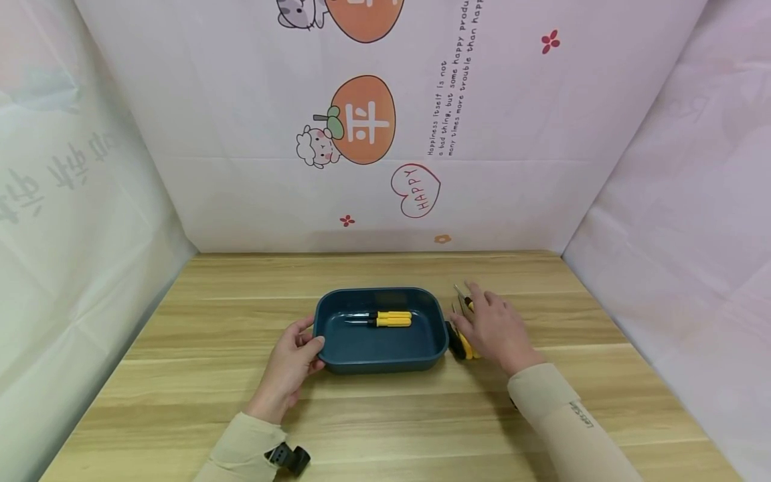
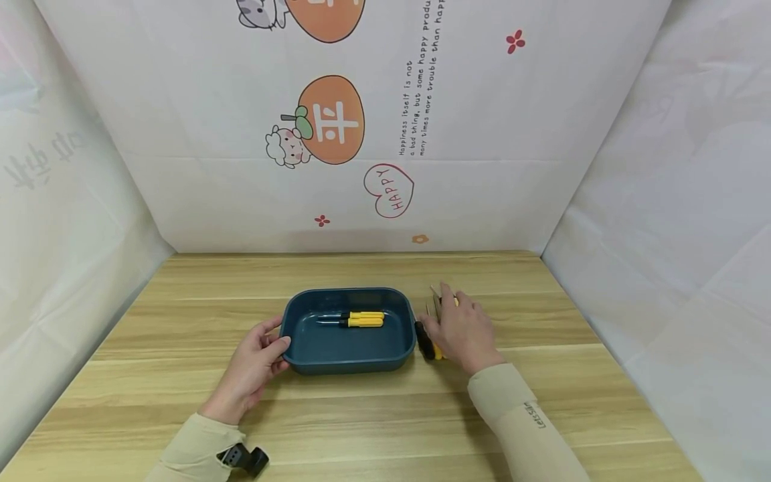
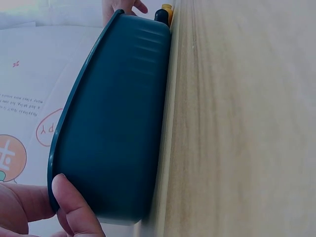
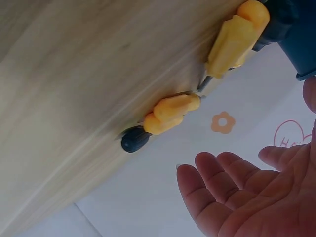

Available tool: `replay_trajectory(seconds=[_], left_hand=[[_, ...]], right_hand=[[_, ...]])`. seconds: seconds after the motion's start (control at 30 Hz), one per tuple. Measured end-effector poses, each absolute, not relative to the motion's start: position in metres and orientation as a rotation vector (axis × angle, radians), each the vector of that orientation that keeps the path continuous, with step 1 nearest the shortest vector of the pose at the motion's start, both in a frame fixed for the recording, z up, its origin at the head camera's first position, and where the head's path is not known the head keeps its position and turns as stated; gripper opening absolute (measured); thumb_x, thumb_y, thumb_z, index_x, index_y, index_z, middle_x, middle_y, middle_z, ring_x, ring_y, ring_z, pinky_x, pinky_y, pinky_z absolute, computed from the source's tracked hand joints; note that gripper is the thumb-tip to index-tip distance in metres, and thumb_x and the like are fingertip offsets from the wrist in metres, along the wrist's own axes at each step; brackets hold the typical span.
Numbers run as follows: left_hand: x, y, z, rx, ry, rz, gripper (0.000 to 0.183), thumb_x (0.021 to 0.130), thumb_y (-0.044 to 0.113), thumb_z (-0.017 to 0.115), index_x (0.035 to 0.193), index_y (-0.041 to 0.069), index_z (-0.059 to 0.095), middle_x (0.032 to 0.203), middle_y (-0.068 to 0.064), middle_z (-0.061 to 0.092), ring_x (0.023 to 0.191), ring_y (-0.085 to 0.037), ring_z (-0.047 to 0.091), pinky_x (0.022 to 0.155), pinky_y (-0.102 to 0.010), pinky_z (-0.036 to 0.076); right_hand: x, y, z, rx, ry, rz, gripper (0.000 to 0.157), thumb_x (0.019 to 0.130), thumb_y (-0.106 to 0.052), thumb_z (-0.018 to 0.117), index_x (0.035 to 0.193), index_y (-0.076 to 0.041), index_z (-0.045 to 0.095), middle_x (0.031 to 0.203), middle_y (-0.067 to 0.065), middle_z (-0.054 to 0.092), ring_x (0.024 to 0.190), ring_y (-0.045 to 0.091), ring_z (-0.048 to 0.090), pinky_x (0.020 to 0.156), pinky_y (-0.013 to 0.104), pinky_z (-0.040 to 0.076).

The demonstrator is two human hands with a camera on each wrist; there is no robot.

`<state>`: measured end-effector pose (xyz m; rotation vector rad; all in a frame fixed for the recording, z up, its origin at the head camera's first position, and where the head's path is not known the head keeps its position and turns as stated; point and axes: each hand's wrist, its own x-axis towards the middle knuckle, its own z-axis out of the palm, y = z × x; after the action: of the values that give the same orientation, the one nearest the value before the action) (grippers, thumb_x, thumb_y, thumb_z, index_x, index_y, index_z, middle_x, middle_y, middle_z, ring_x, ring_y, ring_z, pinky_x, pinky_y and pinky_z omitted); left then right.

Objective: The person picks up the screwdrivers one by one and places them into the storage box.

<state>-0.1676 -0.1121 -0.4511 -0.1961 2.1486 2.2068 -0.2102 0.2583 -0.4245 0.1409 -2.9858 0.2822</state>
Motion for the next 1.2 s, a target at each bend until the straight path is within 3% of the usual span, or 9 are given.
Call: replay_trajectory(seconds=[0.53, 0.8, 1.2], left_hand=[[-0.167, -0.113, -0.451, -0.201, 2.146, 2.208, 0.051, 0.106, 0.008, 0.058, 0.154, 0.007, 0.044, 0.109, -0.008, 0.042, 0.077, -0.016, 0.055, 0.064, -0.022, 0.055], [-0.167, -0.113, -0.451, -0.203, 2.143, 2.210, 0.050, 0.105, 0.007, 0.058, 0.154, 0.007, 0.044, 0.108, -0.007, 0.041, 0.078, -0.016, 0.054, 0.064, -0.021, 0.055], [-0.166, -0.113, -0.450, -0.203, 2.135, 2.206, 0.051, 0.105, 0.008, 0.059, 0.154, 0.007, 0.044, 0.110, -0.008, 0.041, 0.078, -0.016, 0.054, 0.064, -0.021, 0.055]], right_hand=[[-0.217, 0.270, -0.432, 0.089, -3.048, 0.294, 0.071, 0.109, -0.040, 0.049, 0.161, 0.003, 0.027, 0.148, 0.041, 0.045, 0.132, 0.060, 0.047, 0.106, 0.070, 0.043], [-0.226, 0.272, -0.434, 0.066, -3.078, 0.303, 0.058, 0.110, -0.033, 0.049, 0.156, 0.002, 0.039, 0.146, 0.036, 0.050, 0.132, 0.057, 0.049, 0.107, 0.069, 0.042], [-0.236, 0.273, -0.439, 0.053, -3.102, 0.282, 0.052, 0.110, -0.026, 0.052, 0.153, 0.001, 0.046, 0.142, 0.035, 0.053, 0.126, 0.054, 0.055, 0.105, 0.067, 0.046]])
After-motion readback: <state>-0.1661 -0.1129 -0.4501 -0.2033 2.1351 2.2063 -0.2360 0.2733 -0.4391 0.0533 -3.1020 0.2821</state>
